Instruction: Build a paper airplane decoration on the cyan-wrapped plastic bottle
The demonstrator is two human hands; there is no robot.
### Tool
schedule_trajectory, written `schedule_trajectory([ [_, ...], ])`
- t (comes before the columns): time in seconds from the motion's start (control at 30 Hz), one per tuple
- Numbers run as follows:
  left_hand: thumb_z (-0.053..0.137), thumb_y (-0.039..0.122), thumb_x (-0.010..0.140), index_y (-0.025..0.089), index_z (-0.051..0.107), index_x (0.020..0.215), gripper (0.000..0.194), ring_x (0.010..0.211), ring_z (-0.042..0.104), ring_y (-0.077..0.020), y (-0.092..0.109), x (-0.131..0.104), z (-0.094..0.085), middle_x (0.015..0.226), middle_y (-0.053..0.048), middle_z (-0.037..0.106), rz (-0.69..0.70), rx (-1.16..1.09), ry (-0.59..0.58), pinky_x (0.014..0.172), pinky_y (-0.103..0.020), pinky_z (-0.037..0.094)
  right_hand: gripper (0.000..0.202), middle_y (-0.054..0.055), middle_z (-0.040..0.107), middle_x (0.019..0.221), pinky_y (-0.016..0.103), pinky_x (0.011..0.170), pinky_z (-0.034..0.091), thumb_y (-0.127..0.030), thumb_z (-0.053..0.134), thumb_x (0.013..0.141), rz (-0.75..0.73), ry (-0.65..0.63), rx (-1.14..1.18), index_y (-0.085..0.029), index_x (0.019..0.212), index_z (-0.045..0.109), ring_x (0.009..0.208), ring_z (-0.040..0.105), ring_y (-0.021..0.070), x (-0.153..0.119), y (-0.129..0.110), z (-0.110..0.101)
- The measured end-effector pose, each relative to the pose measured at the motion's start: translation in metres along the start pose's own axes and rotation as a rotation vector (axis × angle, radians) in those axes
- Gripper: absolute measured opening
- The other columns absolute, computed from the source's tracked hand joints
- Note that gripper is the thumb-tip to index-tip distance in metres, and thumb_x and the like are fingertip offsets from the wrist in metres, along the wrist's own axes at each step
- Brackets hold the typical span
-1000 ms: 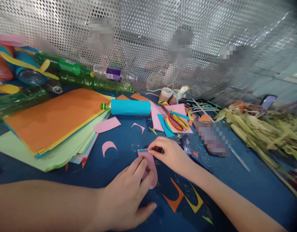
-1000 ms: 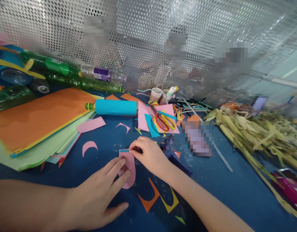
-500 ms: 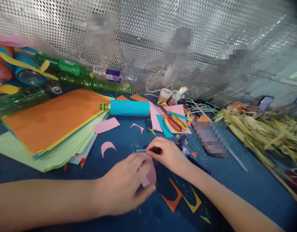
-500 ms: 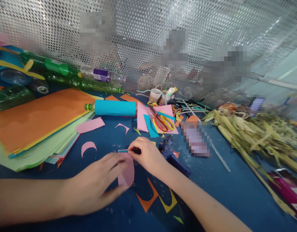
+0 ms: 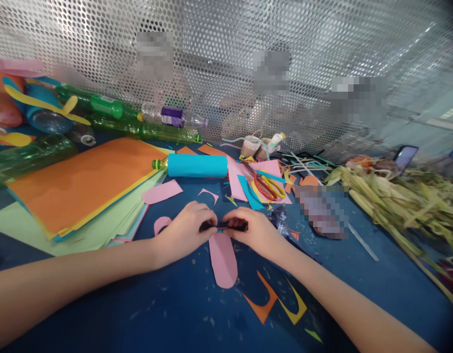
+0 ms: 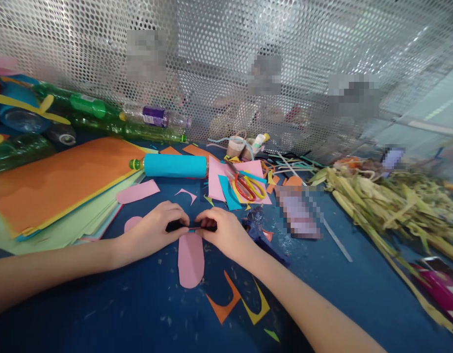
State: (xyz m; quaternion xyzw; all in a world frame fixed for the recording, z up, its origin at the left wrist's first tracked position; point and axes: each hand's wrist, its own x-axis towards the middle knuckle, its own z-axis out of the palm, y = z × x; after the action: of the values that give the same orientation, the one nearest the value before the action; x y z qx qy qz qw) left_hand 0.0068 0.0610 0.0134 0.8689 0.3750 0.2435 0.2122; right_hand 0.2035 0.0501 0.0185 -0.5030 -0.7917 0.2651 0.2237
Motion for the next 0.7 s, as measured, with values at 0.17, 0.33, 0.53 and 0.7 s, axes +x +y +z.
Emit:
schedule_trajectory([
  [0.17,0.059,0.024,0.083,0.018,0.065,0.084,0.009,0.085,0.051,-0.0188,-0.0030,-0.0003,-0.0008,0.083,-0.002,0.060,-0.004,0.027,-0.017,0.078,-0.033,0.043,0.013,0.000,0.061,0.077,0.024,0.062,0.047,-0.012,0.064,0.075,-0.029,0.001,-0.009,-0.021,0.084,0.070,0.068,0.058,0.0117,-0.0016,0.0013,0.0011],
  [0.33,0.059,0.022,0.083,0.020,0.067,0.086,0.008,0.088,0.052,-0.0188,-0.0070,-0.0039,0.0042,0.086,-0.002,0.062,0.028,0.002,-0.017,0.080,-0.032,0.042,0.011,-0.001,0.059,0.074,0.023,0.060,0.046,-0.012,0.066,0.074,-0.003,0.006,-0.019,-0.021,0.078,0.069,0.066,0.057,0.0110,-0.0020,0.0002,0.0026],
  [0.53,0.064,0.021,0.079,0.019,0.064,0.083,0.004,0.083,0.052,-0.0189,-0.0062,-0.0052,0.0036,0.081,-0.001,0.061,-0.059,-0.036,-0.004,0.075,-0.033,0.043,0.012,-0.002,0.056,0.074,0.022,0.060,0.044,-0.008,0.065,0.073,0.000,-0.006,0.010,-0.020,0.076,0.065,0.066,0.055,0.0103,-0.0019,0.0003,0.0041],
  [0.7,0.062,0.018,0.079,0.019,0.063,0.078,0.002,0.084,0.051,-0.0187,-0.0068,-0.0059,0.0039,0.081,0.000,0.061,-0.032,-0.052,0.005,0.076,-0.033,0.042,0.014,-0.002,0.055,0.074,0.023,0.062,0.043,-0.006,0.064,0.073,-0.020,-0.013,0.000,-0.020,0.075,0.062,0.067,0.054,0.0105,-0.0010,0.0009,0.0028],
])
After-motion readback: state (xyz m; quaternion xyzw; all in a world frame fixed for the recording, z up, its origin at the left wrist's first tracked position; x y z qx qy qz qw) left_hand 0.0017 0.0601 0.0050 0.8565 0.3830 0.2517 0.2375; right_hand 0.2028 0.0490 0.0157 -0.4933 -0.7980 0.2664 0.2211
